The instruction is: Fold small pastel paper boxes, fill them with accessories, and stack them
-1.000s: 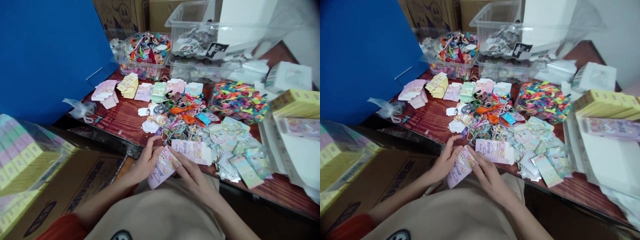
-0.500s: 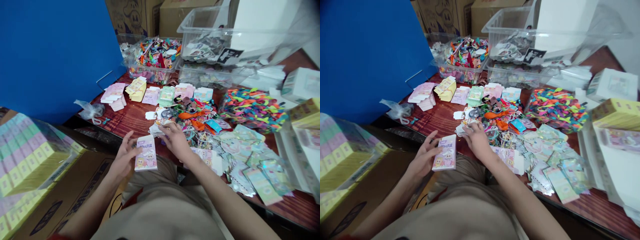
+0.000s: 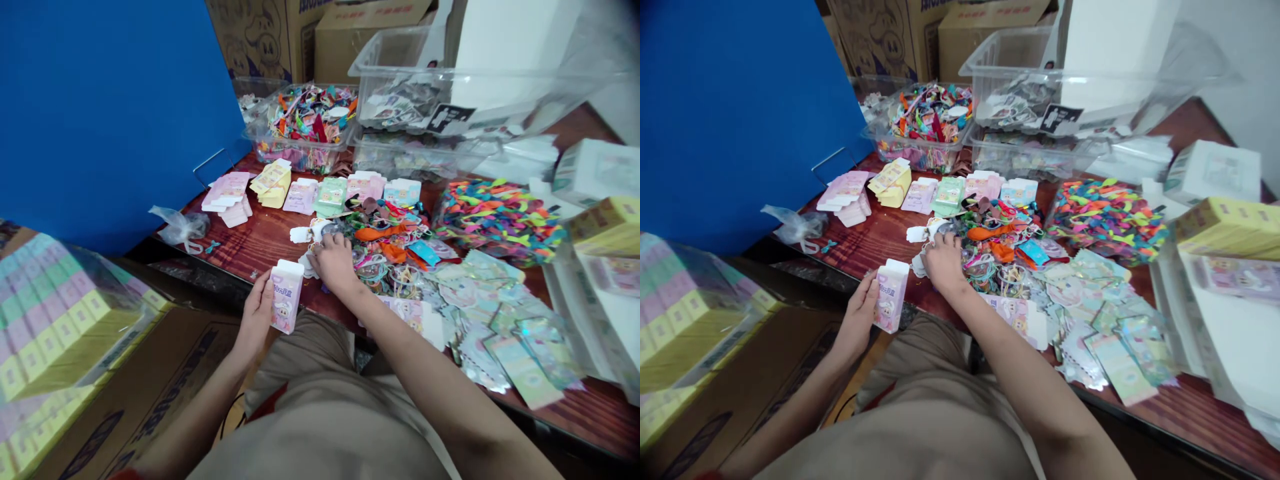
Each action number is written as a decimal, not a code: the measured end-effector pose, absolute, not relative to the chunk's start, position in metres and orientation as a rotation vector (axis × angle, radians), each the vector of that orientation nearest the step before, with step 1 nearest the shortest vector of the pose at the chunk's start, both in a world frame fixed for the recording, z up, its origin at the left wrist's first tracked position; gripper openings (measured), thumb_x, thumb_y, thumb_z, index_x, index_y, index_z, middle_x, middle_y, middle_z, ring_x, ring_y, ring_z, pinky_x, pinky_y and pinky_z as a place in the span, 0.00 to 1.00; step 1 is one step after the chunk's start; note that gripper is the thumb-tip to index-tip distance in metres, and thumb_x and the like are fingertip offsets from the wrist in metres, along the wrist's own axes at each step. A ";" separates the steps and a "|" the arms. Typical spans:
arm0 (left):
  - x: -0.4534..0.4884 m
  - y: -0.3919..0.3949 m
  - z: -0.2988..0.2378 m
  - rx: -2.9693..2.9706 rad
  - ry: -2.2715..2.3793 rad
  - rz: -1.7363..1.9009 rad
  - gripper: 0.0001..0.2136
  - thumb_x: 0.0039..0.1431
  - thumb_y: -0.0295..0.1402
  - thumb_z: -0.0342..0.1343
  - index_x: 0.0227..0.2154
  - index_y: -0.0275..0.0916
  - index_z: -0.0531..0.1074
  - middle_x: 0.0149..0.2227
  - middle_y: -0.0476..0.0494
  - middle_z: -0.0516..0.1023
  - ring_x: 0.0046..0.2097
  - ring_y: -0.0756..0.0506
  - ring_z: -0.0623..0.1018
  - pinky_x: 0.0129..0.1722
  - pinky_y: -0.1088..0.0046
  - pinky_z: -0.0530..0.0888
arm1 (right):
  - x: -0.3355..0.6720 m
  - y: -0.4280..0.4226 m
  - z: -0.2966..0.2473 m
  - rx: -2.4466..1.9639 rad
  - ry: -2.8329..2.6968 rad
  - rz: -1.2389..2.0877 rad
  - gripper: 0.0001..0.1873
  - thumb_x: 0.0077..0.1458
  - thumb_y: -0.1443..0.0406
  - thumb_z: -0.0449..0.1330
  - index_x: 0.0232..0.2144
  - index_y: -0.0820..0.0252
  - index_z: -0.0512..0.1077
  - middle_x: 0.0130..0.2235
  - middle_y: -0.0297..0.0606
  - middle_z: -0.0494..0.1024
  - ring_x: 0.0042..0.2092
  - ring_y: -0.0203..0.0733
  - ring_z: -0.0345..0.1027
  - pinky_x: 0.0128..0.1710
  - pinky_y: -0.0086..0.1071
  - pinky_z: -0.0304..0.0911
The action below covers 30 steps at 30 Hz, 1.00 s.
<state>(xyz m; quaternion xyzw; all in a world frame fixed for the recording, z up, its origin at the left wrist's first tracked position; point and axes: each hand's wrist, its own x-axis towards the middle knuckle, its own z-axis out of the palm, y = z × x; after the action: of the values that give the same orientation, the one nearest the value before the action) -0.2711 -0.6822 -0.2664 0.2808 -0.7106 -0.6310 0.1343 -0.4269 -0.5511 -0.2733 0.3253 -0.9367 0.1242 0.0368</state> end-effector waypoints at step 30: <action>-0.292 -0.656 -0.246 0.606 -1.834 -2.134 0.21 0.54 0.47 0.59 0.45 0.37 0.69 0.37 0.45 0.79 0.30 0.48 0.77 0.26 0.76 0.70 | -0.408 -0.498 -0.283 0.428 -2.248 2.302 0.16 0.48 0.51 0.66 0.29 0.58 0.77 0.34 0.39 0.78 0.31 0.39 0.67 0.28 0.31 0.63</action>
<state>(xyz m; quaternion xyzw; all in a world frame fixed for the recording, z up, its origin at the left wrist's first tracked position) -0.2920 -0.6562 -0.2462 0.2086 -0.6318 -0.7349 0.1314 -0.4083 -0.4978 -0.2831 0.1318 -0.6915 0.7083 -0.0520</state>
